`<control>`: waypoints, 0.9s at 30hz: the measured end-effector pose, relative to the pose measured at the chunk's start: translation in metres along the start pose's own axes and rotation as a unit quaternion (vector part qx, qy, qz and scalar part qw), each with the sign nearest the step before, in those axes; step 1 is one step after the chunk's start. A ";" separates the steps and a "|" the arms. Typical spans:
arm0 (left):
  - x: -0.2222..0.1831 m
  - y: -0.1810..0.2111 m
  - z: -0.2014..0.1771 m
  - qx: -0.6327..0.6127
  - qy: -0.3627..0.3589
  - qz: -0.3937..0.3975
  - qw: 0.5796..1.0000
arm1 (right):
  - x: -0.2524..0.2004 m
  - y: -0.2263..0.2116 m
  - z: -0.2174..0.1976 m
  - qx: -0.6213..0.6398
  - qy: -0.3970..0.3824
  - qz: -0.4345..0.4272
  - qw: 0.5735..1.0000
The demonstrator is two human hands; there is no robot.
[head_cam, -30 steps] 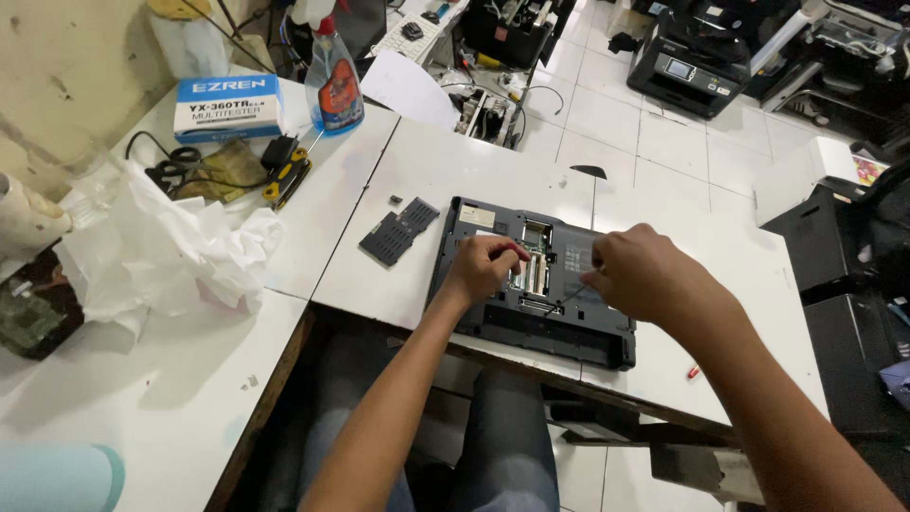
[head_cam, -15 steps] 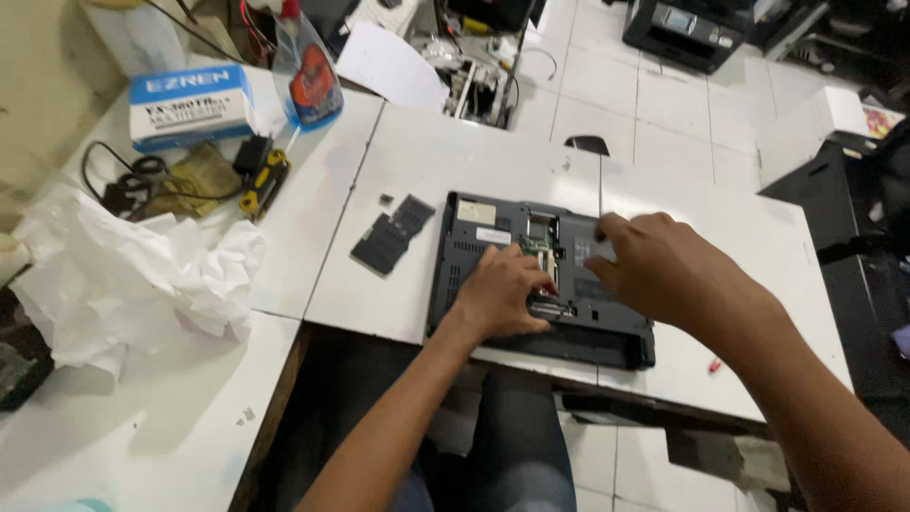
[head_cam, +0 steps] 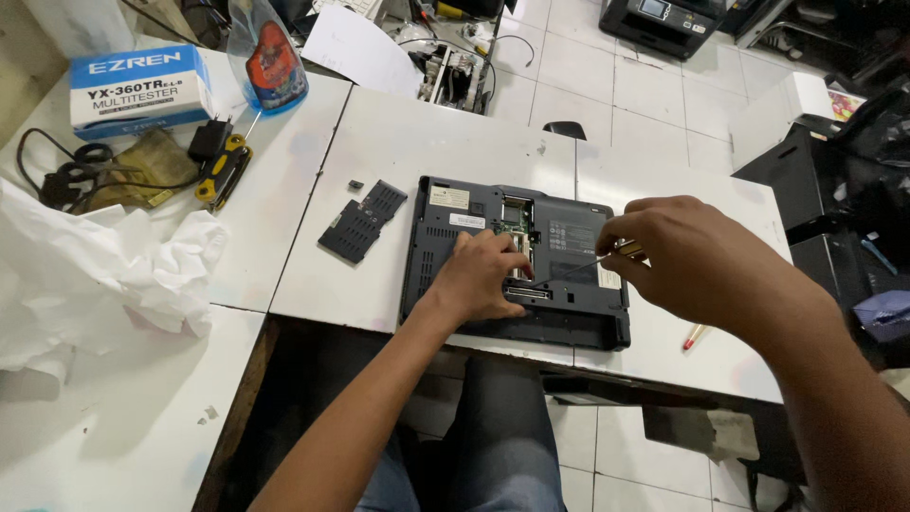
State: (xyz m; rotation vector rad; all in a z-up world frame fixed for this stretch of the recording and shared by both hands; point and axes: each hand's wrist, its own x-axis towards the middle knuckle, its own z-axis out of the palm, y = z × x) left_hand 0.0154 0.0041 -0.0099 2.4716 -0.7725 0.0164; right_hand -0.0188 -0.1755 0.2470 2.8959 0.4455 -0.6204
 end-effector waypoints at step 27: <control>0.001 -0.012 -0.006 -0.142 0.017 -0.014 0.990 | 0.007 0.026 0.025 0.038 0.006 -0.038 0.999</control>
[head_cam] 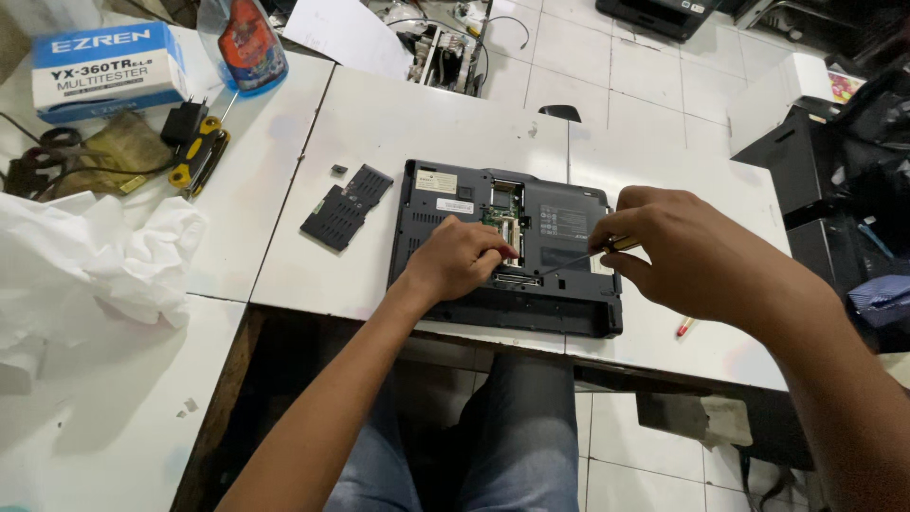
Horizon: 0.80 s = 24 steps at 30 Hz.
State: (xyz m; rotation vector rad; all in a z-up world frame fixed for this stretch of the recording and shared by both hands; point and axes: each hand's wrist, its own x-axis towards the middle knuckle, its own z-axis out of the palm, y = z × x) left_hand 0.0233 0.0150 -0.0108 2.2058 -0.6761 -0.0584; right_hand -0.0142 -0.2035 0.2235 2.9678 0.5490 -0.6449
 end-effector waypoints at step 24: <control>-0.004 -0.008 -0.018 -0.308 0.111 -0.009 0.945 | 0.024 -0.008 -0.004 -0.015 0.011 -0.046 0.999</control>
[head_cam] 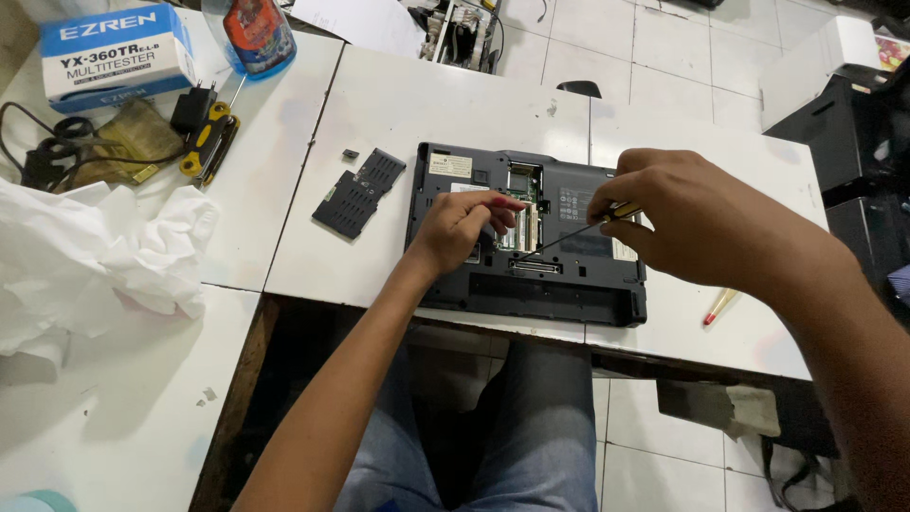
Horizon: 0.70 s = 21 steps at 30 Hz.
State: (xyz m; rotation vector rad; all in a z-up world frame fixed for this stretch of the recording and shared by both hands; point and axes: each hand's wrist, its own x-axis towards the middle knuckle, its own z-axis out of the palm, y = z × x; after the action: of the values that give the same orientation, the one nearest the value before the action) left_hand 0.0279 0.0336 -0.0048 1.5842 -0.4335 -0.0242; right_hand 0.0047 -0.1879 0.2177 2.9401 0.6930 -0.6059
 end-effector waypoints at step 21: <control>-0.001 0.004 -0.003 -0.019 0.008 -0.011 1.000 | 0.015 -0.005 -0.011 -0.011 -0.011 0.008 1.000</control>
State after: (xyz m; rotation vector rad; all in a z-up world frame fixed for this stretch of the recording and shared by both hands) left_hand 0.0269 0.0368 -0.0010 1.5515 -0.4010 -0.0350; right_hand 0.0193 -0.1758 0.2218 2.9114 0.6688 -0.6241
